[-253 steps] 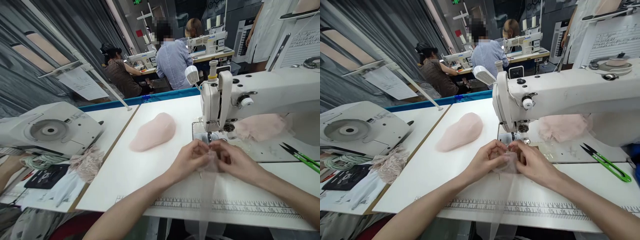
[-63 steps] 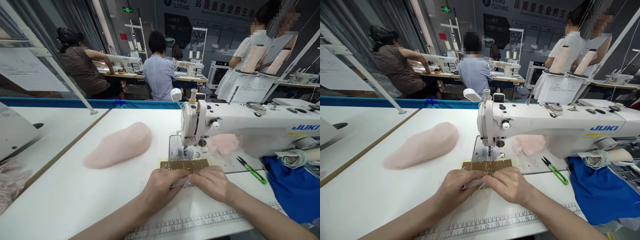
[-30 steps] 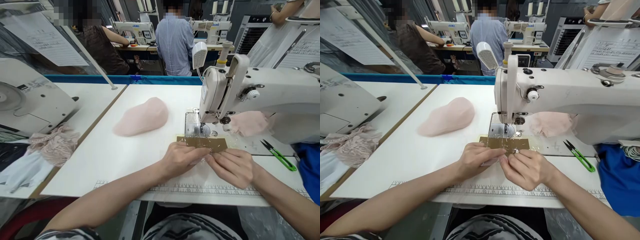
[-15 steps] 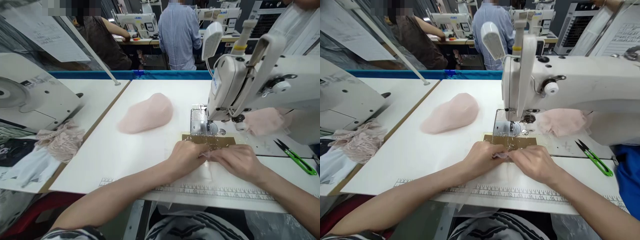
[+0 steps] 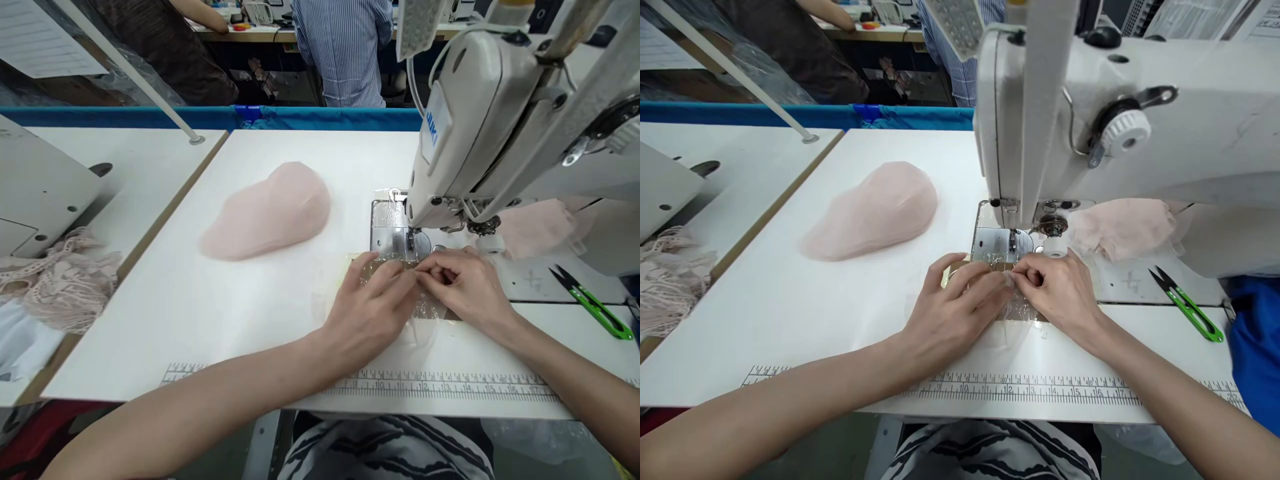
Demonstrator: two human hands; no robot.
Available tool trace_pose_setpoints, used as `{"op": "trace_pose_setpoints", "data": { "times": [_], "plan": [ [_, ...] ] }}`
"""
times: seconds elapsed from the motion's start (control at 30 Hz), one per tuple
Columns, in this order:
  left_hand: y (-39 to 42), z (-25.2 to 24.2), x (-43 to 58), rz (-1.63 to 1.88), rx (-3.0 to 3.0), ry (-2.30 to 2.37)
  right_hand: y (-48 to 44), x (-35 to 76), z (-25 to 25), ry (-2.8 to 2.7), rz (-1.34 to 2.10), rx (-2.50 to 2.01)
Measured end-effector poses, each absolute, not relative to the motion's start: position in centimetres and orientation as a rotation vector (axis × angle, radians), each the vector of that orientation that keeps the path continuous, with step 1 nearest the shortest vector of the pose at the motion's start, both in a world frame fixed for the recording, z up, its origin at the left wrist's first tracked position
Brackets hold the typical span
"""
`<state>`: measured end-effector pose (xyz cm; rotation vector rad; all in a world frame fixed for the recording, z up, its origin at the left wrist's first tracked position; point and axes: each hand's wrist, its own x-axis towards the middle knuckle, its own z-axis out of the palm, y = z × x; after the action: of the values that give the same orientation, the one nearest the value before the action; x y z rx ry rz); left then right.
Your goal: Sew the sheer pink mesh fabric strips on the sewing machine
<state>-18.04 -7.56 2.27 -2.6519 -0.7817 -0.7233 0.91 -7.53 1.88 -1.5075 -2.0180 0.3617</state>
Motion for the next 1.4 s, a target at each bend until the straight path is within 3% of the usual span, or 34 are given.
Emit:
{"op": "trace_pose_setpoints", "data": {
  "times": [0.3,0.53,0.63,0.73,0.93,1.23,1.4],
  "plan": [
    [-8.0,2.8,-18.3,-0.577,-2.64,-0.73,-7.0,1.0,2.0,-1.98,0.447,-1.544],
    [-4.9,5.6,-20.7,-0.511,-2.383,-1.135,-7.1,1.1,2.1,-1.986,0.494,-1.608],
    [-5.2,5.7,-20.1,-0.715,-2.586,-0.915,-7.1,1.1,2.1,-1.99,0.495,-1.608],
    [-6.2,4.2,-18.6,-0.659,-2.882,-0.709,-7.1,1.1,2.2,-1.984,0.477,-1.613],
    [-6.7,2.6,-17.8,-0.532,-3.019,-0.886,-7.1,1.1,2.1,-1.996,0.454,-1.608],
    [-7.0,2.5,-18.0,-0.5,-2.931,-0.768,-6.8,1.1,1.7,-2.027,0.34,-1.57],
    [-6.5,2.1,-18.2,-0.503,-2.912,-0.751,-7.7,1.6,1.7,-2.182,0.02,-1.39]
  ]
}}
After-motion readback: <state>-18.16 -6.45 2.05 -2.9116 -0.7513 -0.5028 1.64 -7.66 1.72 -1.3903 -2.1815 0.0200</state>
